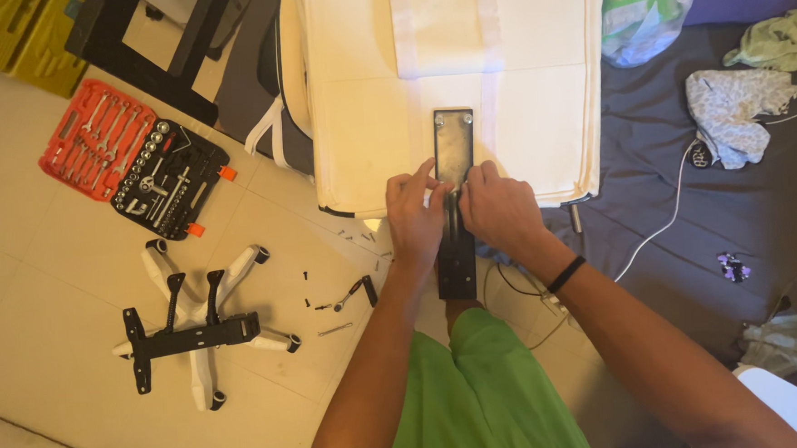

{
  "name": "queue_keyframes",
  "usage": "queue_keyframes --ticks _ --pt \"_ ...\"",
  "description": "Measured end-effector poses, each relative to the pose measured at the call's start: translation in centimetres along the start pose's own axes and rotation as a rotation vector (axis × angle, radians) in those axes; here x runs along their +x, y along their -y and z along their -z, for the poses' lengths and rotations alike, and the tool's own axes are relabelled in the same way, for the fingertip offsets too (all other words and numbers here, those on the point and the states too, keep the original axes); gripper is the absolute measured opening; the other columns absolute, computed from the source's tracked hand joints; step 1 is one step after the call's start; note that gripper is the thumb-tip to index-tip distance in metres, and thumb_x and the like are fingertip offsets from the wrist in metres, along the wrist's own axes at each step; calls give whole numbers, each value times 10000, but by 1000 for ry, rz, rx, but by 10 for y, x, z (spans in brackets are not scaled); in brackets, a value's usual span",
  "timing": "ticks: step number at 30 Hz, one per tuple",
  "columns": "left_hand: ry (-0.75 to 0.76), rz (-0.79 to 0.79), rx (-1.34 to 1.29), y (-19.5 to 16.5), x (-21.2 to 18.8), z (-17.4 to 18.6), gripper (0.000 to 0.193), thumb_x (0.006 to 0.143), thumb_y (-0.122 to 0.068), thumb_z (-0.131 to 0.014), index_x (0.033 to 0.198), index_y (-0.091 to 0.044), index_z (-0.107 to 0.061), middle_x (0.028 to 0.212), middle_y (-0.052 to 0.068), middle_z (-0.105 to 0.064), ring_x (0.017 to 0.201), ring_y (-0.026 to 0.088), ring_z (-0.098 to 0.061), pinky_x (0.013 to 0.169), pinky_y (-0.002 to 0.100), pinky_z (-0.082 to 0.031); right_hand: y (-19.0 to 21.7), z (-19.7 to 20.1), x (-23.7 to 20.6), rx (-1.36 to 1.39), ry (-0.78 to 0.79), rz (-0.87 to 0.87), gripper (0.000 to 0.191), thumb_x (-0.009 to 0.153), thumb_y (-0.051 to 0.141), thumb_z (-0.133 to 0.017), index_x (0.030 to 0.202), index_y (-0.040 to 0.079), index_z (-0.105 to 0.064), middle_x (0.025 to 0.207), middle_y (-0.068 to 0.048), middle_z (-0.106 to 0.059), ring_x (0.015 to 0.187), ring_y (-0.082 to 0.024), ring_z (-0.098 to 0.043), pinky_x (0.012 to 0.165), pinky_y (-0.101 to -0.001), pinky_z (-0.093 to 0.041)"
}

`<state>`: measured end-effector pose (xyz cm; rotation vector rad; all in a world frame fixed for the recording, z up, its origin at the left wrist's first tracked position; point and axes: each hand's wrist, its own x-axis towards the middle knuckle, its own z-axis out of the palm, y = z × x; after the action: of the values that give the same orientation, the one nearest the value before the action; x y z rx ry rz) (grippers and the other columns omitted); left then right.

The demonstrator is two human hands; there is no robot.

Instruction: The person disassembles an office chair on the floor, using a screwdriver and ratchet to remove screws that attach the seat and backrest brackets. They align a metal mounting plate against the underside of the seat cushion, insert screws by hand, and tighten them with tools before lifting the seat.

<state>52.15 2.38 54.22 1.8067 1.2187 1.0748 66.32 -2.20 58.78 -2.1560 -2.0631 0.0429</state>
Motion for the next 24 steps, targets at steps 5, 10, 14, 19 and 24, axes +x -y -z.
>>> queue_keyframes --ticks 5,10,14,19,24 --pt "45 -71 -164 0 -6 4 466 907 31 -712 1364 -38 -652 1110 95 -689 1055 250 -633 913 349 -560 -2 -1 2 -46 107 -30 328 1062 314 -564 859 59 -600 756 -133 -613 560 -347 -640 507 -467 -507" --pt "38 -1 -25 -2 1 6 529 828 -57 -809 1324 -50 -625 984 49 -724 1083 270 -581 977 411 -472 -5 0 1 36 -28 -16 252 958 269 -593 871 33 -613 809 -160 -627 528 -350 -626 467 -449 -500" --pt "98 -33 11 2 2 9 498 889 -43 -765 1369 -90 -639 1019 1 -769 1109 234 -601 1019 410 -445 -7 2 1 -22 54 8 320 1024 311 -598 835 53 -612 733 -129 -613 533 -349 -629 478 -463 -497" --pt "54 -89 -24 4 0 11 543 899 -32 -716 1423 -79 -580 1133 43 -719 1168 225 -594 1062 403 -437 -4 5 -2 54 -37 18 246 991 242 -586 859 35 -597 787 -151 -607 537 -338 -618 474 -445 -494" --pt "109 6 23 3 9 3 546 889 -136 -790 1395 -90 -590 996 -14 -746 1139 220 -587 1015 414 -391 -4 6 -1 -9 -14 -3 302 987 298 -613 841 34 -588 767 -141 -601 529 -350 -619 474 -461 -499"
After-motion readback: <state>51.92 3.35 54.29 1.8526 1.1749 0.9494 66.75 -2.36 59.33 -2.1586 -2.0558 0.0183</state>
